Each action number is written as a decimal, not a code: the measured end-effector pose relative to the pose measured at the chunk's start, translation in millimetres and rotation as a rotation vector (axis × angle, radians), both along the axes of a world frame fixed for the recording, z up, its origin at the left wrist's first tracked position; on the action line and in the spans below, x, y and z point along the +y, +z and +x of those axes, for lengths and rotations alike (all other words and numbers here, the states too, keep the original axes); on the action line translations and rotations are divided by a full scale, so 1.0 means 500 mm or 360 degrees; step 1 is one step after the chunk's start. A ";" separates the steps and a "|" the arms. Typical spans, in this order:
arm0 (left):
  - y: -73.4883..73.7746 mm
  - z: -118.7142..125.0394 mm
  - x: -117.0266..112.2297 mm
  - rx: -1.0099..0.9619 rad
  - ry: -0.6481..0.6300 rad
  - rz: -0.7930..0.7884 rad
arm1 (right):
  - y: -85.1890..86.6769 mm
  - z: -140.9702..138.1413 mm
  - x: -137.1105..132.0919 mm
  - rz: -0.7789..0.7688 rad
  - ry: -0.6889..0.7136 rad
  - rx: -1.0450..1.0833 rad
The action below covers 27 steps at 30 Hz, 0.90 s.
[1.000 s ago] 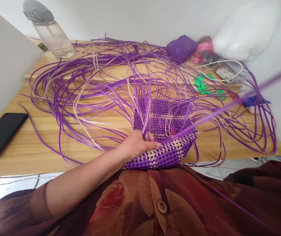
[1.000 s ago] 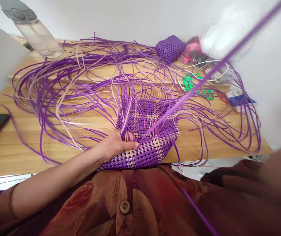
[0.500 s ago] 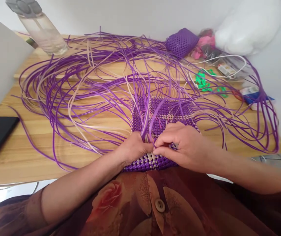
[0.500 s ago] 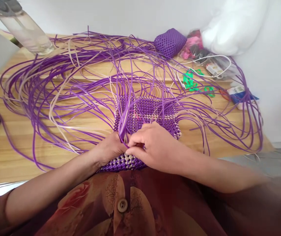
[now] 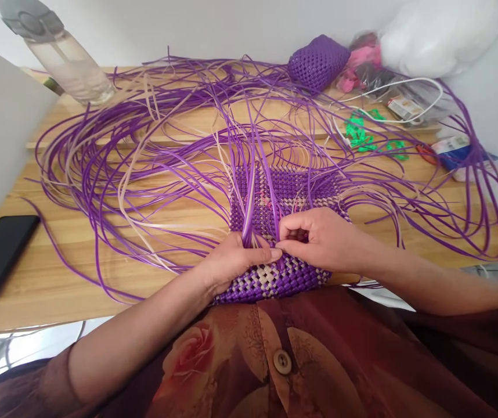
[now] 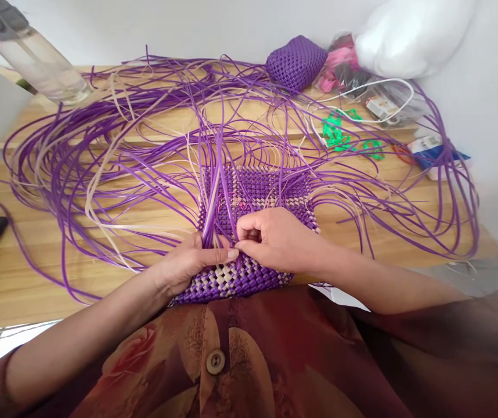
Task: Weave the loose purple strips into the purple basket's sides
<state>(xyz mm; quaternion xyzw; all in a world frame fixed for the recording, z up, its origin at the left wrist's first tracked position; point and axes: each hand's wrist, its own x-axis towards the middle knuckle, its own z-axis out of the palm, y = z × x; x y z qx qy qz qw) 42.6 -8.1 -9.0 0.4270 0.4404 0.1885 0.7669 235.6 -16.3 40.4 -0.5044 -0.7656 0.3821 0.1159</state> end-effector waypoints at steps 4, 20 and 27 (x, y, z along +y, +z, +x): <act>0.002 0.008 0.000 0.0117 -0.0029 0.0058 | -0.003 -0.001 0.003 -0.0012 -0.0073 -0.0052; -0.002 0.005 -0.010 0.0123 -0.0018 0.0246 | 0.053 0.022 -0.030 -0.0150 0.0209 0.0234; 0.007 0.001 -0.012 0.0215 -0.0141 0.0435 | 0.023 0.010 -0.016 -0.0184 -0.0141 0.0110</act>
